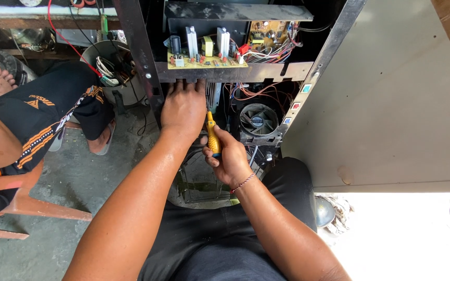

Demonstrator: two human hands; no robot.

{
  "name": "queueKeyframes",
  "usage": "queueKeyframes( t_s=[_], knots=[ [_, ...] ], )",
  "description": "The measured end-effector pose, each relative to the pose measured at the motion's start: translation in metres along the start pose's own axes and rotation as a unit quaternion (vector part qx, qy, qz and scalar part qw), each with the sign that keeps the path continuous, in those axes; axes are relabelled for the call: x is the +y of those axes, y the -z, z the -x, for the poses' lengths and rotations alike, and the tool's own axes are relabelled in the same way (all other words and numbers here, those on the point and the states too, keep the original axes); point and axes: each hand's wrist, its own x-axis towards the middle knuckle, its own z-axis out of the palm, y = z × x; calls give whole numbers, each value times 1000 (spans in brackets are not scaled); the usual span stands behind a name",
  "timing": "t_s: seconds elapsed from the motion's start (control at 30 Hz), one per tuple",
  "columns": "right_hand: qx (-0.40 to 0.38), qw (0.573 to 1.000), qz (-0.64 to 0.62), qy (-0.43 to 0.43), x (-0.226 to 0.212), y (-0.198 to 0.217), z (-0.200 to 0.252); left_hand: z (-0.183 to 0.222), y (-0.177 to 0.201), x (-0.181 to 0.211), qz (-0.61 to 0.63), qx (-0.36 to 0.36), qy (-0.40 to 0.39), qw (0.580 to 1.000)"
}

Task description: The person uses a yellow-handled screwdriver to loosen and remove screws securing a metal heat sink inside an open electronic device. After removing the screws, the person lifts the heat sink out of the device and holds it in their hands.

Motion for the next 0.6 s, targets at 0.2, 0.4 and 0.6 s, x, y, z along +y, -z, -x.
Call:
queueKeyframes(
  t_s=[0.2,0.4,0.6],
  knots=[
    [-4,996,-79,-30,-6,-9,6,-2,17,2,-8,-8,-7,1000],
    [-8,991,-123,-48,-6,-29,6,-5,19,-1,13,-19,-9,1000],
    [-11,993,-105,-44,-5,-34,-6,-1,4,-1,43,-53,16,997]
  ],
)
